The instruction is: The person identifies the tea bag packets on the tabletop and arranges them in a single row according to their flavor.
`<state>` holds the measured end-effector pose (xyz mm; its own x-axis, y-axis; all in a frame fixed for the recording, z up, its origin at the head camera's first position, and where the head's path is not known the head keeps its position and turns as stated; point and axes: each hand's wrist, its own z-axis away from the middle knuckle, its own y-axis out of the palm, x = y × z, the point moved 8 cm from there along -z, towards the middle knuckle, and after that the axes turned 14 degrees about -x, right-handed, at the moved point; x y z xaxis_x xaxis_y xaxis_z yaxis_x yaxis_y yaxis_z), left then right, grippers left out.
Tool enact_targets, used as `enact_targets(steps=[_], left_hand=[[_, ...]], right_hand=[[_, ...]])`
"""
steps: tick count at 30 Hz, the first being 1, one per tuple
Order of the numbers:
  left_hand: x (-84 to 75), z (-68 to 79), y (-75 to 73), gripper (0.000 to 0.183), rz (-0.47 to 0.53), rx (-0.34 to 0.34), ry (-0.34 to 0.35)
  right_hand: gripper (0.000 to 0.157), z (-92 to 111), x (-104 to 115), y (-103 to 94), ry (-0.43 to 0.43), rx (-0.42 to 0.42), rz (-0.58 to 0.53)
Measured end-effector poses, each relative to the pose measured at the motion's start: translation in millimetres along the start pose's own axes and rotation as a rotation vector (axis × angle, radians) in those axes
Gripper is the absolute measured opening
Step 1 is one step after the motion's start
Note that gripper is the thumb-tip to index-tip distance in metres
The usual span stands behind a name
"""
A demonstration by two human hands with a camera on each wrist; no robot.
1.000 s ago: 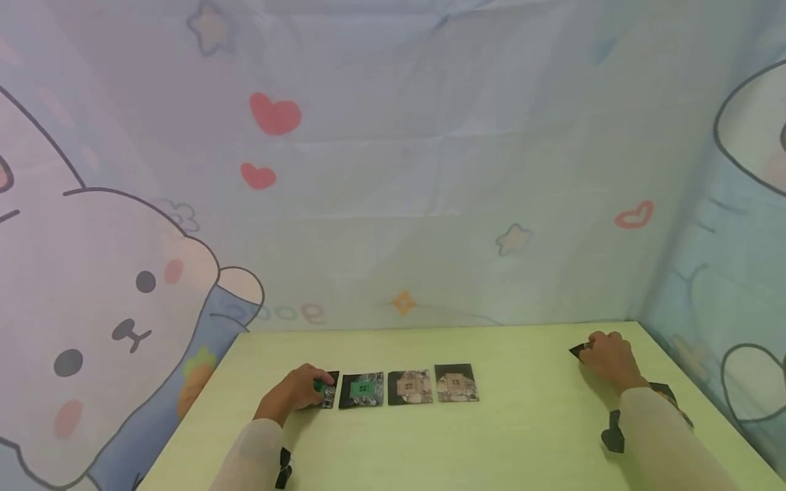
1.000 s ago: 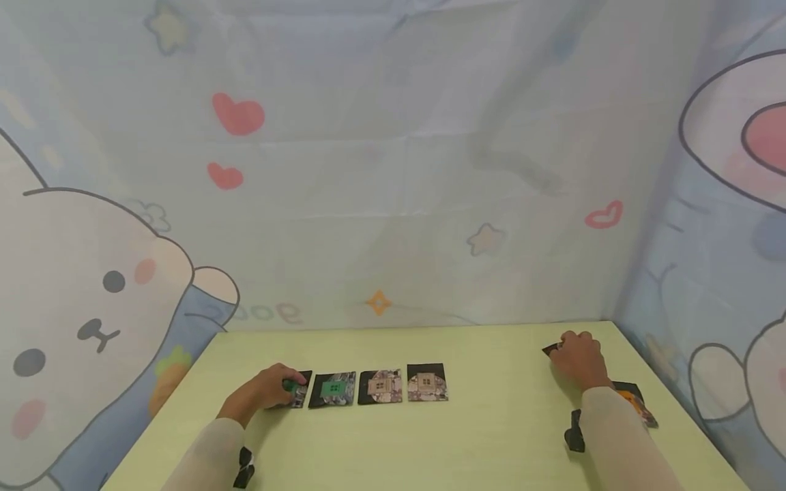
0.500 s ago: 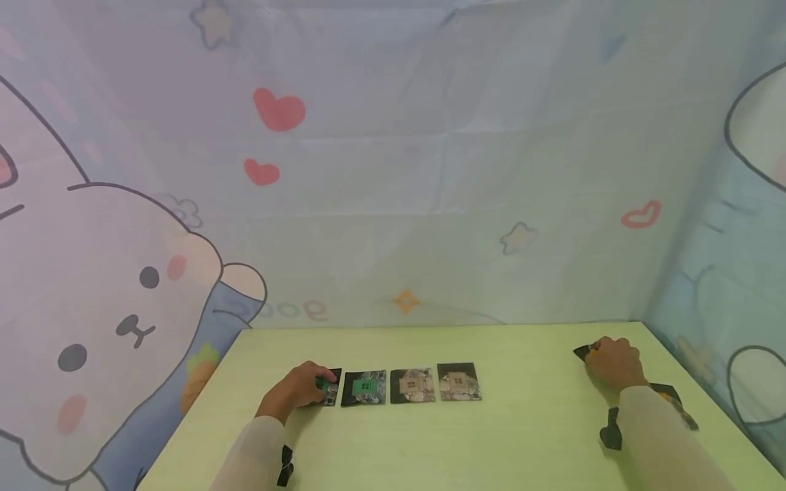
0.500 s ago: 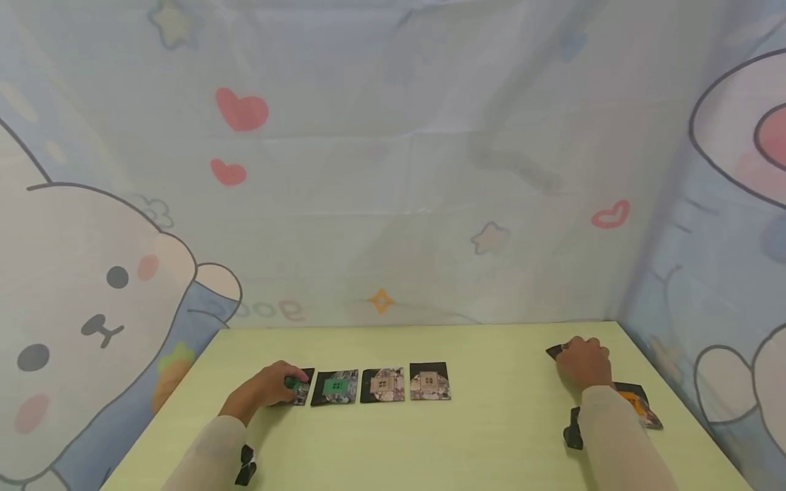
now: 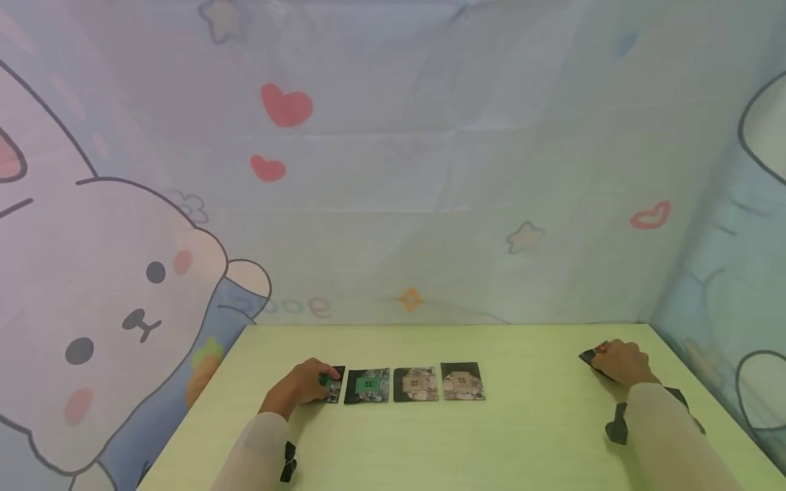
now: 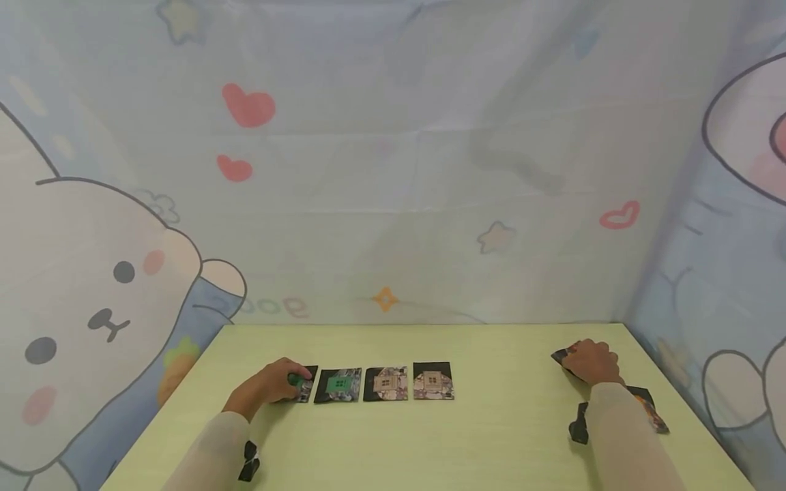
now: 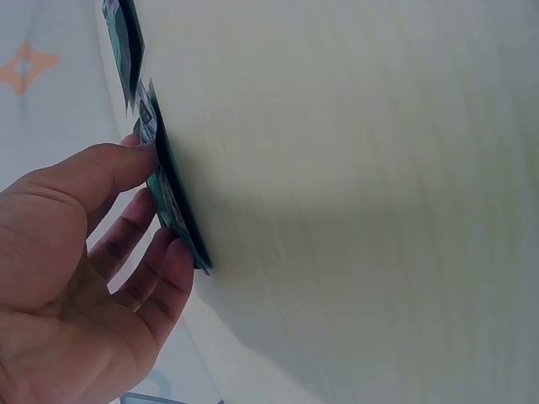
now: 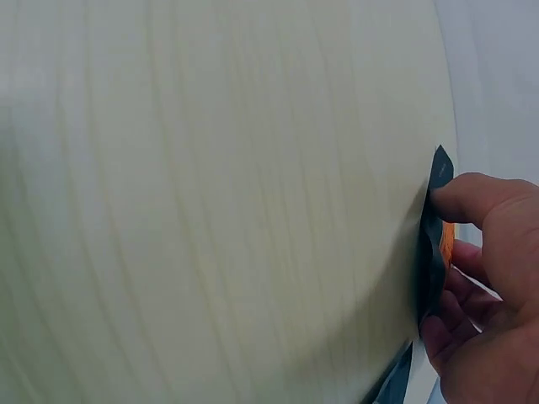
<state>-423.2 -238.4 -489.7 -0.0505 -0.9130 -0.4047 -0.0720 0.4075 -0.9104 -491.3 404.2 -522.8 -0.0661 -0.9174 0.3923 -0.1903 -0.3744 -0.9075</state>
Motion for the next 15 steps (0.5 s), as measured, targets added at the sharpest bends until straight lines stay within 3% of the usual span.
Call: enact_targets(steps=[15], left_hand=[[1.6, -2.1, 2.0, 0.032, 0.003, 0.014, 0.04]], right_hand=[[0.055, 9, 20, -1.5, -0.084, 0.001, 0.009]])
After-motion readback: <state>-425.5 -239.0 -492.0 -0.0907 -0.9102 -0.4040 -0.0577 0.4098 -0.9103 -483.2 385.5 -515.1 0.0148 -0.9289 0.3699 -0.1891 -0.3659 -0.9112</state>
